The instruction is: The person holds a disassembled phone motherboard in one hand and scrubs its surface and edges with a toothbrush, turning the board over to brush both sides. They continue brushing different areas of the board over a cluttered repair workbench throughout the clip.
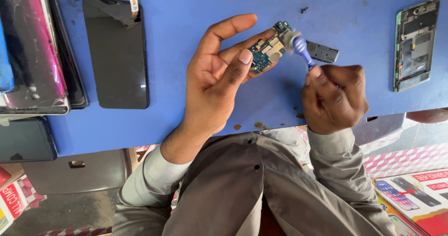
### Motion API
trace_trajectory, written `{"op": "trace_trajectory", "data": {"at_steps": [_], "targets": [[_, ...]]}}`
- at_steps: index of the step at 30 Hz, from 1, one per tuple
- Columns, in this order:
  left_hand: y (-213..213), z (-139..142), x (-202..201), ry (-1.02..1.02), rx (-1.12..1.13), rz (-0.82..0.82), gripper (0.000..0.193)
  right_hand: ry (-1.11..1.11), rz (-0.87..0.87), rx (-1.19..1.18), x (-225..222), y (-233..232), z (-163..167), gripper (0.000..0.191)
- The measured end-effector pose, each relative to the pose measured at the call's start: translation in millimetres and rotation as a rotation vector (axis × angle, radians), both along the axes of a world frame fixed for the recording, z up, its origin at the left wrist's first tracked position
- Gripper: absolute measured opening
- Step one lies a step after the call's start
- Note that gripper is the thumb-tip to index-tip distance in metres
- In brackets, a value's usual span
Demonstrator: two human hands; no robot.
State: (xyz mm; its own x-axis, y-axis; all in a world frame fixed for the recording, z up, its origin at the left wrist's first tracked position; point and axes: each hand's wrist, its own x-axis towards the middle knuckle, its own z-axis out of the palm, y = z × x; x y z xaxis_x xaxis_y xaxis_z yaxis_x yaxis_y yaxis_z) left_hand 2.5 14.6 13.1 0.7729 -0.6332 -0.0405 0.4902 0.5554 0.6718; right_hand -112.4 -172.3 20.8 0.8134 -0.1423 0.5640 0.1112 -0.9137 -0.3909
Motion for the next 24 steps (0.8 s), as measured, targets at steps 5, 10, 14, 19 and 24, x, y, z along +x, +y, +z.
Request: {"op": "trace_trajectory", "data": {"at_steps": [5,10,14,19,24], "targets": [[1,-1,1,0.014,-0.014,-0.03,0.04,-0.009,0.151,-0.057,5,1,4,0.028],[0,0,0,0.007,0.01,-0.044,0.041,-0.025,0.093,-0.046,5,1,0,0.029],[4,0,3,0.036,-0.037,-0.085,0.042,0.004,0.123,-0.076,0,-3,-3,0.036],[3,-1,1,0.035,0.011,-0.065,0.035,0.018,0.117,-0.09,-6,-7,-8,0.039],[-4,-6,-1,-0.027,0.068,0.0,0.024,0.002,0.06,-0.069,-10,-8,-10,0.039]]}}
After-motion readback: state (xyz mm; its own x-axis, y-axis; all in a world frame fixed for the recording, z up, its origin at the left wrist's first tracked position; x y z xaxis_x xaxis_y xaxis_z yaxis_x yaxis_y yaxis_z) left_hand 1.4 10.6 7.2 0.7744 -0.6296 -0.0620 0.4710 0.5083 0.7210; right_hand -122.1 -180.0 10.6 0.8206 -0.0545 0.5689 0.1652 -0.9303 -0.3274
